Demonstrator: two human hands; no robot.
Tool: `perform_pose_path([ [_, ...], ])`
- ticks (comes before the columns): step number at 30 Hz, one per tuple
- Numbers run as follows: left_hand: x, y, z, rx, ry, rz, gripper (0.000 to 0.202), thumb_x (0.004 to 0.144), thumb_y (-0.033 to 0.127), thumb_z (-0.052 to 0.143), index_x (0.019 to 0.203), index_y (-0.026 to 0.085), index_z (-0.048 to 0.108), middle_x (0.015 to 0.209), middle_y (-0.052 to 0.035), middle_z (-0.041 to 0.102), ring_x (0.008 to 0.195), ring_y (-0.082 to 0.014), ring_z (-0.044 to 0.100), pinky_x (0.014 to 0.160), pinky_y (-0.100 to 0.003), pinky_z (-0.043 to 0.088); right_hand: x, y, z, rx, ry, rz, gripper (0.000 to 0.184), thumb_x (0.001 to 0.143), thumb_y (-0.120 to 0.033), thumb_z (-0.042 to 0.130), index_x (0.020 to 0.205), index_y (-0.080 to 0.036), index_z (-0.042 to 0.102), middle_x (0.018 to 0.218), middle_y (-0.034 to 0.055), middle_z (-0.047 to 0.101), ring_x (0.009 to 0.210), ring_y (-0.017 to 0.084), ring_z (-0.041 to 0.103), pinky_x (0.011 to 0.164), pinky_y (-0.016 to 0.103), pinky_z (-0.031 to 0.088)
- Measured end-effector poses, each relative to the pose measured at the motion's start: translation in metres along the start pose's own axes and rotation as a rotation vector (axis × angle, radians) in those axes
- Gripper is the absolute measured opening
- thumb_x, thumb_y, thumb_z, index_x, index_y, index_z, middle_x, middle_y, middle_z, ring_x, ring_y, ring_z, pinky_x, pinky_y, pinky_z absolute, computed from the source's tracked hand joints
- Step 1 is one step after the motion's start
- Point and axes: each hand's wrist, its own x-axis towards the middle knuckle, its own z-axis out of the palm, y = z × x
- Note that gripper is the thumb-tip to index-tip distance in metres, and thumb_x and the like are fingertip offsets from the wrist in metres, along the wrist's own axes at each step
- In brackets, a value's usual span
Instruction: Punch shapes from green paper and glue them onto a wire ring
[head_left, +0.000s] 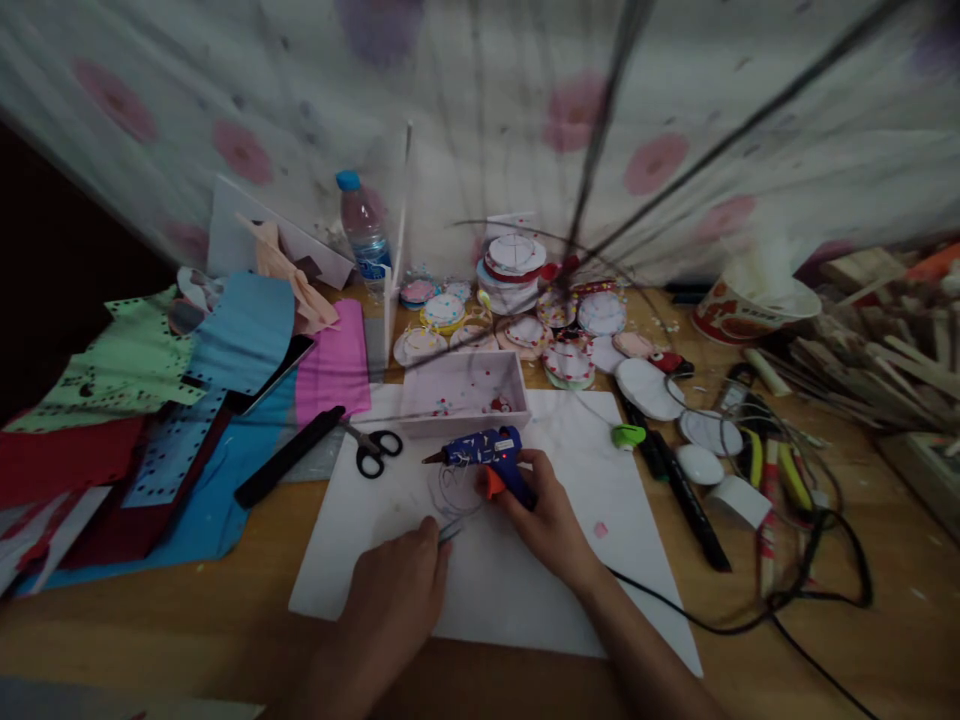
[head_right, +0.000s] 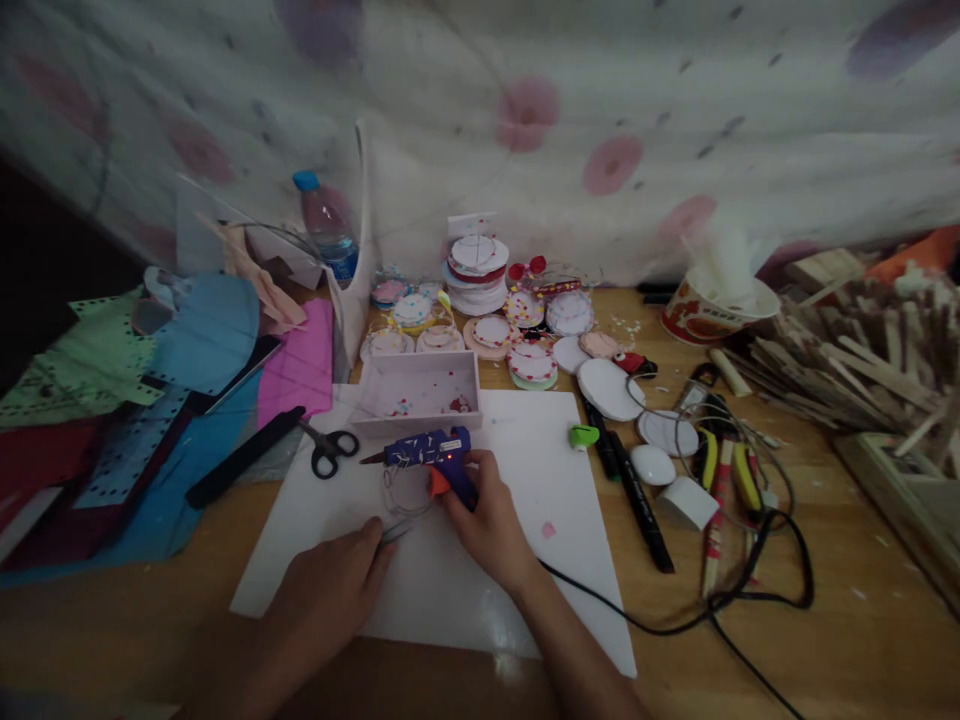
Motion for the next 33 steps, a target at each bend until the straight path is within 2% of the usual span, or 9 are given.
perform_pose_path([
  [4,-0.010,-0.009,0.005,-0.037,0.044,0.033,0.024,0.093,0.028,0.035,0.096,0.019,0.057,0.084,-0.0062,0.072,0.079,-0.0279,0.069,0.063,-0.035,0.048,0.000,0.000,0.000,0.002,0.004,0.009,0.025,0.084,-0.028,0.056,0.103,-0.024,0.040,0.087,0.0025,0.070,0.074,0.020,0.064,0.065,0.029,0.047],
  [6,-0.011,-0.011,0.009,-0.059,0.047,0.091,0.025,0.090,0.024,0.040,0.111,0.020,0.054,0.086,-0.0045,0.073,0.080,-0.0266,0.069,0.067,-0.034,0.048,0.000,-0.001,0.000,0.003,0.006,0.012,0.025,0.084,-0.028,0.056,0.102,-0.024,0.040,0.087,0.0027,0.070,0.073,0.020,0.064,0.065,0.030,0.048],
  [8,-0.009,-0.012,0.014,-0.060,0.043,0.144,0.045,0.088,0.019,0.042,0.133,0.021,0.040,0.089,-0.0042,0.074,0.082,-0.0263,0.069,0.070,-0.035,0.048,0.000,-0.001,0.000,0.008,0.007,0.010,0.025,0.084,-0.028,0.056,0.102,-0.024,0.039,0.086,0.0029,0.070,0.074,0.020,0.065,0.067,0.031,0.048],
  [11,-0.004,-0.013,0.021,-0.044,0.059,0.209,0.062,0.087,0.017,0.042,0.145,0.024,0.022,0.093,-0.0039,0.074,0.083,-0.0256,0.069,0.071,-0.035,0.048,0.000,-0.002,0.001,0.015,0.006,0.005,0.024,0.084,-0.028,0.055,0.102,-0.024,0.040,0.087,0.0029,0.071,0.074,0.021,0.066,0.067,0.031,0.049],
  [17,-0.001,-0.014,0.025,0.003,0.083,0.250,0.059,0.088,0.016,0.042,0.145,0.025,0.027,0.096,-0.0052,0.073,0.085,-0.0270,0.068,0.072,-0.038,0.050,0.000,-0.002,0.000,0.019,0.007,0.006,0.024,0.084,-0.029,0.055,0.102,-0.024,0.040,0.087,0.0033,0.071,0.075,0.021,0.066,0.068,0.032,0.049],
  [24,-0.002,-0.008,0.020,0.086,0.031,0.249,0.061,0.087,0.014,0.040,0.146,0.021,0.026,0.090,-0.0077,0.073,0.078,-0.0281,0.068,0.069,-0.040,0.051,0.000,0.000,0.002,0.019,0.024,0.018,0.025,0.083,-0.030,0.056,0.100,-0.024,0.040,0.083,0.0014,0.070,0.070,0.020,0.063,0.062,0.029,0.046],
  [29,-0.016,-0.020,0.025,-0.118,0.137,0.280,0.062,0.085,0.014,0.041,0.143,0.029,0.027,0.094,-0.0017,0.072,0.082,-0.0241,0.067,0.072,-0.036,0.050,0.001,-0.001,0.002,0.044,0.022,0.016,0.024,0.083,-0.029,0.056,0.100,-0.024,0.039,0.083,0.0017,0.070,0.069,0.019,0.062,0.061,0.028,0.045],
  [31,-0.025,-0.029,0.030,-0.232,0.198,0.208,0.056,0.083,0.016,0.044,0.137,0.030,0.033,0.086,0.0006,0.071,0.077,-0.0210,0.067,0.070,-0.032,0.049,0.001,-0.001,0.002,0.063,0.019,0.011,0.025,0.083,-0.027,0.056,0.100,-0.024,0.039,0.084,0.0021,0.070,0.072,0.020,0.063,0.064,0.030,0.047],
  [33,-0.033,-0.040,0.034,-0.365,0.267,0.107,0.039,0.083,0.020,0.044,0.121,0.028,0.043,0.077,0.0023,0.068,0.067,-0.0177,0.065,0.064,-0.027,0.049,0.000,-0.001,0.002,0.082,0.021,0.008,0.025,0.082,-0.026,0.057,0.099,-0.024,0.039,0.083,0.0020,0.069,0.074,0.020,0.063,0.066,0.031,0.047],
])
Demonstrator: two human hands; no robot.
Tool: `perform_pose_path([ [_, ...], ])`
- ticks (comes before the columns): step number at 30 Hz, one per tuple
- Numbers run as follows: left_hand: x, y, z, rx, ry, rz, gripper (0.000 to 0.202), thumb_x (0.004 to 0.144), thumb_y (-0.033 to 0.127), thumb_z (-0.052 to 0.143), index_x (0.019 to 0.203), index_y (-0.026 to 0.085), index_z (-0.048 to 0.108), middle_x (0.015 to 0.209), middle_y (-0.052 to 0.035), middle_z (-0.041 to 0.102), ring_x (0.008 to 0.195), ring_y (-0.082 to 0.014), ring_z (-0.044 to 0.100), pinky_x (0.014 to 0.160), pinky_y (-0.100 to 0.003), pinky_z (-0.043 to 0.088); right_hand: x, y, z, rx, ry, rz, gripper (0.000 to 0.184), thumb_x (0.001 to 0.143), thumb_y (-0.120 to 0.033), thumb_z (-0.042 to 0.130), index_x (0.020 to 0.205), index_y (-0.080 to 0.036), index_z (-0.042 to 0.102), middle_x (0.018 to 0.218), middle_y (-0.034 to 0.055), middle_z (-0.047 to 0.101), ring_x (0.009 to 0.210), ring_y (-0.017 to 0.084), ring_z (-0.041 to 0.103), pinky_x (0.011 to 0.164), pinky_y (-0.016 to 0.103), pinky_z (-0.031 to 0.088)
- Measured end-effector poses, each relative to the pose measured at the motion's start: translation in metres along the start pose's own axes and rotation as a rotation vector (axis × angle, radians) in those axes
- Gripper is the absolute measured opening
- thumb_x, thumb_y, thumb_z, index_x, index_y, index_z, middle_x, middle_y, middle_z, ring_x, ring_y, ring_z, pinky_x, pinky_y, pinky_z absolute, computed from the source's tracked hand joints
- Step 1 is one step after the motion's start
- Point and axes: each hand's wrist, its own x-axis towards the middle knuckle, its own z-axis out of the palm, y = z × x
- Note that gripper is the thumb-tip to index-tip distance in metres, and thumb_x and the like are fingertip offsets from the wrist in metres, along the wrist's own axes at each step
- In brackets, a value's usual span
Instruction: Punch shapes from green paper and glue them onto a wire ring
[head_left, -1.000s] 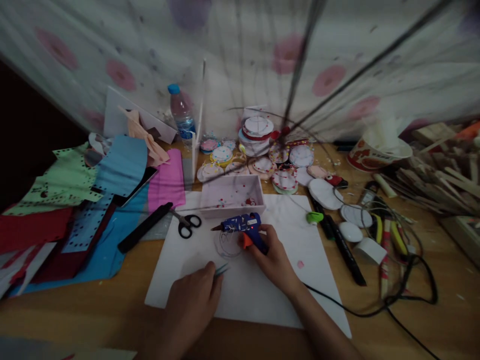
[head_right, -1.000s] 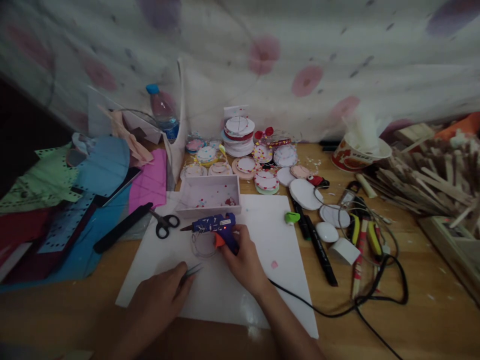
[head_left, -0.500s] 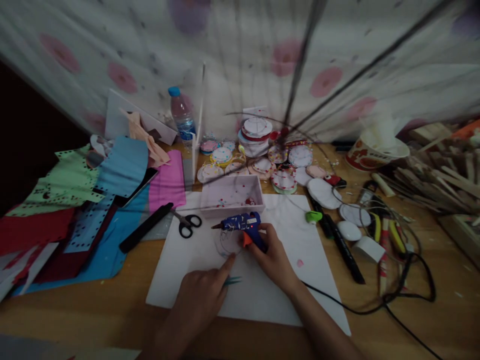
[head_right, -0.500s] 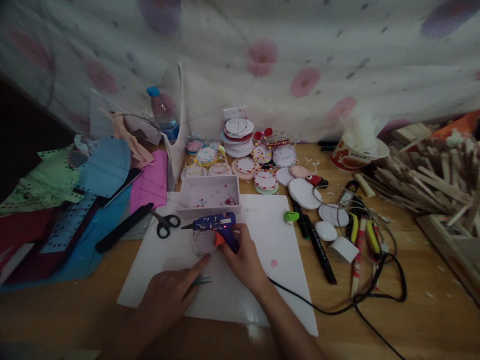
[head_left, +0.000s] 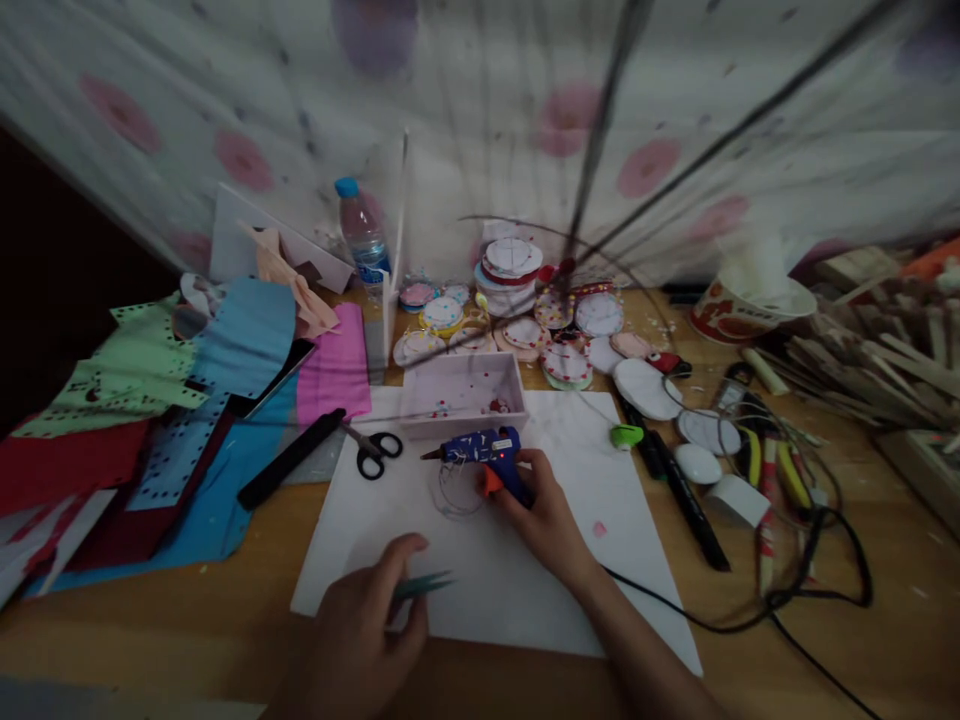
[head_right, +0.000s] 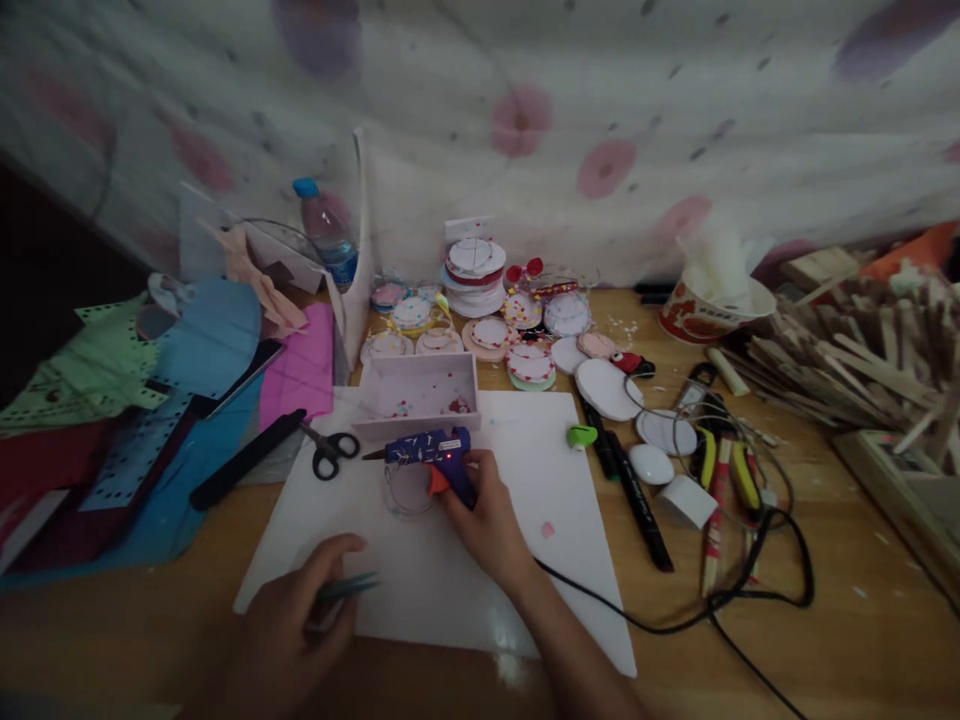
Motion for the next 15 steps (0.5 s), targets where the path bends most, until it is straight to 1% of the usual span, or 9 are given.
perform_pose_path([
  [2,-0.005,-0.012,-0.004,-0.095,0.070,-0.062,0.018,0.086,0.023,0.042,0.103,0.026,0.047,0.074,0.0027,0.066,0.062,-0.0157,0.063,0.059,-0.024,0.048,-0.002,0.000,0.000,0.026,0.011,-0.007,0.026,0.081,-0.025,0.057,0.099,-0.025,0.038,0.081,0.0008,0.068,0.071,0.019,0.063,0.065,0.031,0.048],
  [3,-0.005,-0.018,-0.006,-0.112,0.097,-0.070,0.012,0.087,0.025,0.041,0.098,0.026,0.047,0.074,0.0025,0.065,0.062,-0.0156,0.063,0.058,-0.023,0.048,-0.003,0.000,0.000,0.041,0.020,-0.014,0.026,0.081,-0.025,0.057,0.099,-0.025,0.037,0.081,0.0002,0.067,0.069,0.019,0.062,0.063,0.030,0.048],
  [4,-0.005,-0.025,-0.009,-0.109,0.118,-0.061,0.010,0.088,0.027,0.041,0.097,0.026,0.047,0.077,0.0017,0.065,0.066,-0.0161,0.064,0.060,-0.023,0.048,-0.004,-0.001,-0.001,0.057,0.032,-0.023,0.027,0.081,-0.024,0.056,0.099,-0.026,0.036,0.083,0.0000,0.067,0.066,0.017,0.061,0.061,0.030,0.047],
  [7,0.000,-0.040,-0.018,-0.058,0.188,-0.020,0.014,0.090,0.031,0.043,0.099,0.024,0.051,0.091,-0.0020,0.066,0.081,-0.0184,0.065,0.071,-0.026,0.049,-0.005,0.000,-0.007,0.086,0.092,-0.059,0.033,0.079,-0.024,0.056,0.104,-0.028,0.034,0.091,0.0010,0.065,0.066,0.016,0.059,0.059,0.028,0.047],
  [9,0.004,-0.047,-0.023,-0.030,0.219,0.005,0.017,0.091,0.032,0.043,0.099,0.023,0.055,0.096,-0.0037,0.064,0.087,-0.0193,0.064,0.076,-0.027,0.049,-0.004,0.001,-0.012,0.086,0.141,-0.077,0.036,0.078,-0.024,0.057,0.107,-0.028,0.034,0.096,0.0020,0.064,0.073,0.017,0.059,0.063,0.028,0.046],
  [11,0.008,-0.053,-0.026,-0.008,0.232,0.029,0.021,0.091,0.032,0.043,0.100,0.022,0.058,0.097,-0.0046,0.064,0.090,-0.0198,0.063,0.079,-0.028,0.049,-0.002,0.002,-0.014,0.076,0.179,-0.085,0.038,0.078,-0.025,0.059,0.108,-0.027,0.036,0.098,0.0028,0.063,0.080,0.018,0.059,0.068,0.029,0.046],
  [13,0.010,-0.057,-0.027,0.010,0.242,0.047,0.024,0.092,0.031,0.042,0.105,0.021,0.059,0.100,-0.0055,0.063,0.095,-0.0203,0.062,0.083,-0.029,0.049,0.001,0.003,-0.014,0.067,0.186,-0.083,0.037,0.079,-0.026,0.060,0.108,-0.026,0.038,0.101,0.0041,0.063,0.086,0.019,0.058,0.072,0.030,0.046],
  [15,0.013,-0.060,-0.027,0.024,0.237,0.059,0.026,0.093,0.029,0.042,0.109,0.020,0.059,0.104,-0.0062,0.062,0.100,-0.0205,0.060,0.087,-0.029,0.048,0.002,0.002,-0.009,0.058,0.163,-0.078,0.032,0.081,-0.028,0.059,0.106,-0.025,0.039,0.102,0.0054,0.063,0.088,0.020,0.059,0.070,0.031,0.047],
])
